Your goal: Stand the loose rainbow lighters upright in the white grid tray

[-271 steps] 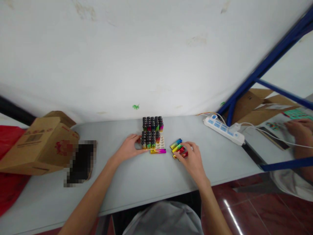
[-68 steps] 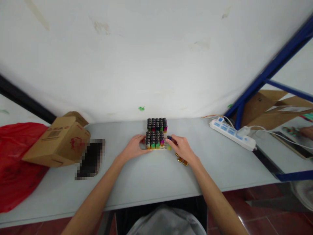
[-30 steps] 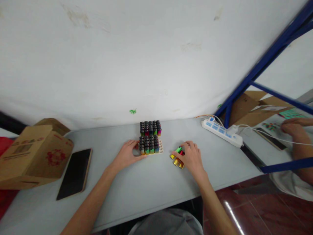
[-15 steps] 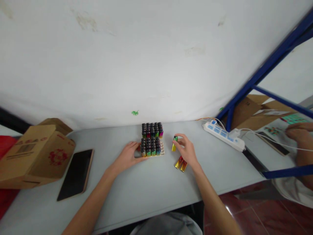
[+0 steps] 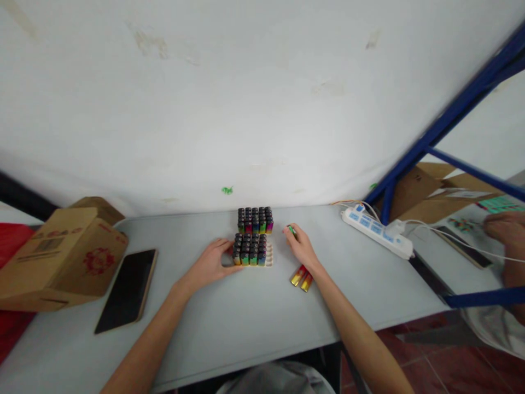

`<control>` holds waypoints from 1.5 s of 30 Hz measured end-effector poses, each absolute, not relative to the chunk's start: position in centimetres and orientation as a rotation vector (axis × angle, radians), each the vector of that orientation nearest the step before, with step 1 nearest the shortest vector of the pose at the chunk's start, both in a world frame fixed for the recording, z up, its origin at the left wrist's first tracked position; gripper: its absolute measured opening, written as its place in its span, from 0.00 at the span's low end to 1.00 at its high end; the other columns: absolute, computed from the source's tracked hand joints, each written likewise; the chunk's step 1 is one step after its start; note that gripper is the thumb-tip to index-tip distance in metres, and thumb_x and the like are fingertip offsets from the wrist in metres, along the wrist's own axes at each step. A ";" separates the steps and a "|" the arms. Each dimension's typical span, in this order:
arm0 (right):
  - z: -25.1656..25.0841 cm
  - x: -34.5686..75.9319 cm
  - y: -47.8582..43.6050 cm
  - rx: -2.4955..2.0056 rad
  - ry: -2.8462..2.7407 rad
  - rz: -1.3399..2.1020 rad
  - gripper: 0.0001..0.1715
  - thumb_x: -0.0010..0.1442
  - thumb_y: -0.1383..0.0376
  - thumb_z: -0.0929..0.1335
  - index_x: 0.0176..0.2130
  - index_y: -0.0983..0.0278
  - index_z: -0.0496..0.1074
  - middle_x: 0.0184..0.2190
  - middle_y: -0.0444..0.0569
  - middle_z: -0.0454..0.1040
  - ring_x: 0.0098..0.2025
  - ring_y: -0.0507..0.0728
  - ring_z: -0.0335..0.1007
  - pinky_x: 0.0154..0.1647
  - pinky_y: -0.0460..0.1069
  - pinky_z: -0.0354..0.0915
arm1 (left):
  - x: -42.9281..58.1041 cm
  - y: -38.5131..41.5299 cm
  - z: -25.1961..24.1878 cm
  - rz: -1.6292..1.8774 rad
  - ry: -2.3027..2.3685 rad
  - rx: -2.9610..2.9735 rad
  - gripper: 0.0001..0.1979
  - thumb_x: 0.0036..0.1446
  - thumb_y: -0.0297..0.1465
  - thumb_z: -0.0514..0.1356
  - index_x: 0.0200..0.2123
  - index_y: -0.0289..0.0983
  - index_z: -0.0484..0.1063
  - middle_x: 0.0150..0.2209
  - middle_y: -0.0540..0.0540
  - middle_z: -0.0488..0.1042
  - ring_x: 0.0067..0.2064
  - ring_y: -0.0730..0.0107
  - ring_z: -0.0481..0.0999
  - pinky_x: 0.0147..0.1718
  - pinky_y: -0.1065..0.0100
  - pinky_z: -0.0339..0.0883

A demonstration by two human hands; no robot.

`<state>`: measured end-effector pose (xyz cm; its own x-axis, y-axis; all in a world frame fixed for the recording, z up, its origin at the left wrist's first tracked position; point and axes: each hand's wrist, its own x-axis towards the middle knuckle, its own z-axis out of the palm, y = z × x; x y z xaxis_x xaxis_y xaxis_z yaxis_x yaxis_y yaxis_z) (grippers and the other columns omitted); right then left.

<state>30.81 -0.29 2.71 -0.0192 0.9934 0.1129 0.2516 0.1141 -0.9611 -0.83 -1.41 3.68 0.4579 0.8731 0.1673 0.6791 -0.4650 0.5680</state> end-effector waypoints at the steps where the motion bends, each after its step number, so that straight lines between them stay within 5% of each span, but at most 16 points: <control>1: 2.8 30.9 -0.4 -1.332 -1.473 0.908 0.31 0.69 0.37 0.65 0.31 0.59 0.67 0.22 0.39 0.60 0.26 0.53 0.56 0.28 0.48 0.54 | -0.8 -1.4 3.8 0.622 1.304 2.284 0.23 0.56 0.53 0.72 0.35 0.40 0.76 0.41 0.42 0.81 0.45 0.49 0.79 0.49 0.55 0.74; 6: 3.7 31.0 -1.1 -1.470 -1.528 0.676 0.34 0.66 0.39 0.64 0.22 0.57 0.53 0.20 0.39 0.53 0.26 0.52 0.49 0.30 0.50 0.49 | -0.8 -1.5 4.0 0.612 1.312 2.280 0.21 0.55 0.51 0.74 0.36 0.39 0.76 0.41 0.43 0.81 0.44 0.50 0.79 0.49 0.56 0.74; 13: 3.7 30.3 -1.8 -1.526 -1.582 0.604 0.24 0.64 0.47 0.61 0.23 0.57 0.55 0.19 0.39 0.55 0.25 0.52 0.50 0.29 0.50 0.47 | -0.8 -1.5 3.9 0.608 1.317 2.280 0.21 0.54 0.50 0.74 0.36 0.39 0.76 0.40 0.43 0.81 0.44 0.50 0.79 0.49 0.56 0.74; 23: 4.4 29.8 -2.4 -1.505 -1.658 0.612 0.28 0.69 0.44 0.62 0.25 0.56 0.54 0.19 0.38 0.56 0.26 0.52 0.48 0.31 0.50 0.50 | -0.8 -1.4 4.0 0.625 1.331 2.309 0.22 0.54 0.52 0.73 0.34 0.40 0.75 0.38 0.44 0.79 0.42 0.51 0.79 0.47 0.56 0.75; 29: 4.0 29.9 -2.5 -1.509 -1.712 0.641 0.19 0.67 0.52 0.61 0.28 0.57 0.57 0.21 0.39 0.58 0.25 0.53 0.55 0.32 0.49 0.52 | -0.7 -1.3 3.9 0.612 1.342 2.304 0.22 0.53 0.52 0.74 0.33 0.40 0.75 0.37 0.45 0.79 0.41 0.53 0.79 0.45 0.58 0.74; 34: 3.6 30.1 -2.3 -1.508 -1.706 0.619 0.21 0.73 0.48 0.61 0.33 0.56 0.62 0.22 0.39 0.63 0.27 0.55 0.60 0.34 0.50 0.57 | -0.7 -1.3 4.1 0.596 1.356 2.302 0.22 0.53 0.52 0.73 0.35 0.40 0.75 0.38 0.45 0.80 0.43 0.52 0.79 0.46 0.58 0.74; 41: 3.7 30.5 -2.2 -1.306 -1.804 0.527 0.24 0.79 0.48 0.59 0.38 0.58 0.70 0.41 0.53 0.76 0.44 0.61 0.73 0.50 0.55 0.70 | -0.6 -1.4 4.4 0.607 1.344 2.292 0.22 0.53 0.51 0.73 0.34 0.40 0.75 0.38 0.44 0.80 0.42 0.51 0.79 0.47 0.56 0.75; 45: 3.6 30.6 -2.3 -1.412 -1.786 0.568 0.26 0.79 0.46 0.60 0.36 0.58 0.70 0.33 0.49 0.75 0.37 0.60 0.72 0.46 0.54 0.69 | -0.7 -1.4 4.4 0.613 1.336 2.275 0.22 0.53 0.51 0.74 0.36 0.40 0.76 0.40 0.43 0.81 0.44 0.50 0.80 0.48 0.56 0.75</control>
